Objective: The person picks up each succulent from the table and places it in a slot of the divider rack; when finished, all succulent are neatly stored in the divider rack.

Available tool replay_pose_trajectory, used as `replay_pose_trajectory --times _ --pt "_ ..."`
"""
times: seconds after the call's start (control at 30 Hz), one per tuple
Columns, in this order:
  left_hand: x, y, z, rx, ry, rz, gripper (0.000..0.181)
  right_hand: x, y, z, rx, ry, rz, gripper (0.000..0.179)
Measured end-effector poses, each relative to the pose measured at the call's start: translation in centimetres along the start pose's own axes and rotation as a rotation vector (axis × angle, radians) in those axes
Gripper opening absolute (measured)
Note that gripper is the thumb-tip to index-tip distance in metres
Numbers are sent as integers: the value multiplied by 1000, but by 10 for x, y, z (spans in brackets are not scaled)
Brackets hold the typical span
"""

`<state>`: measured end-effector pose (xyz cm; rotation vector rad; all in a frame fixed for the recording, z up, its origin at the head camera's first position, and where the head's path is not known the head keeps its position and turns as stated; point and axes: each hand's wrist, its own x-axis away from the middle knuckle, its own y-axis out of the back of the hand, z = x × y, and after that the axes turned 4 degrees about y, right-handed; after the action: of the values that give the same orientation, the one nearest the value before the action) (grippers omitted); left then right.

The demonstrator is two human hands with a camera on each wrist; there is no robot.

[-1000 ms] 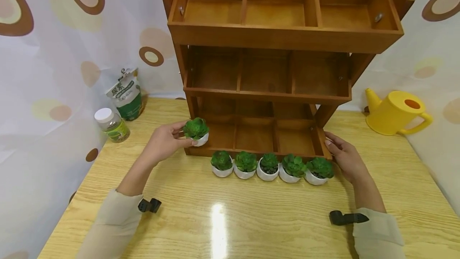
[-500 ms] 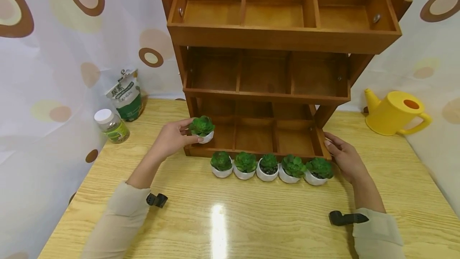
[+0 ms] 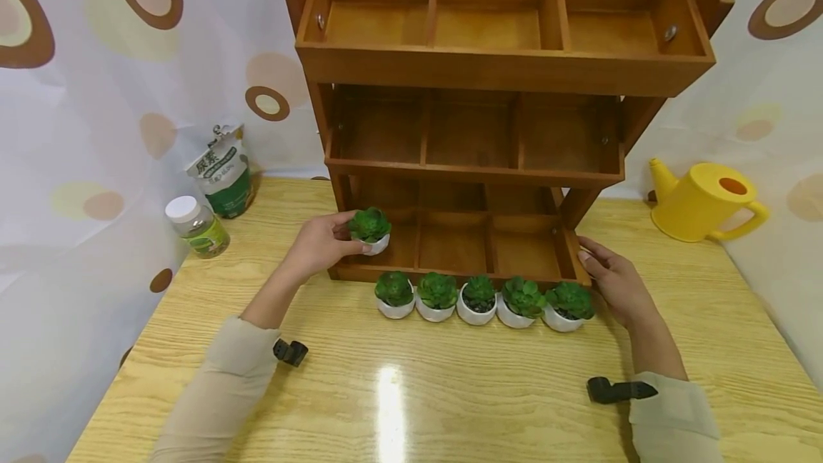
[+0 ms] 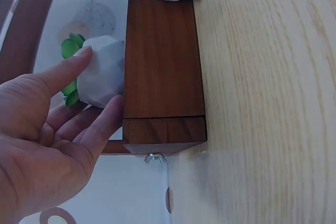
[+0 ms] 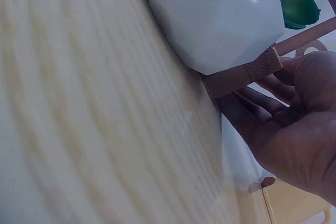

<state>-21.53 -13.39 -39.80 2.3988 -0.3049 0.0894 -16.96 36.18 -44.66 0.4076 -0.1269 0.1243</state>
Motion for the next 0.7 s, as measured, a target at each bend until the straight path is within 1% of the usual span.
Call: replay_pose_trajectory --times 0.07,0.17,0.33,0.4,0.53,0.7 --pt "-1 -1 -2 -5 2 4 71 0 0 0 19 -10 1 67" --pt "-3 -4 -4 -15 -11 3 68 -1 0 -1 31 -22 -1 66" --pt "-8 -9 -6 -56 -37 -11 65 -2 0 -2 19 -29 -14 65" --pt "-10 -11 -7 -80 -23 -18 66 -1 0 -2 12 -25 -17 65" --pt "-13 -15 -9 -124 7 -8 70 0 -1 -1 10 -25 -17 66" --pt "-14 -17 -13 -156 6 7 70 -1 -1 1 34 -41 -10 65"
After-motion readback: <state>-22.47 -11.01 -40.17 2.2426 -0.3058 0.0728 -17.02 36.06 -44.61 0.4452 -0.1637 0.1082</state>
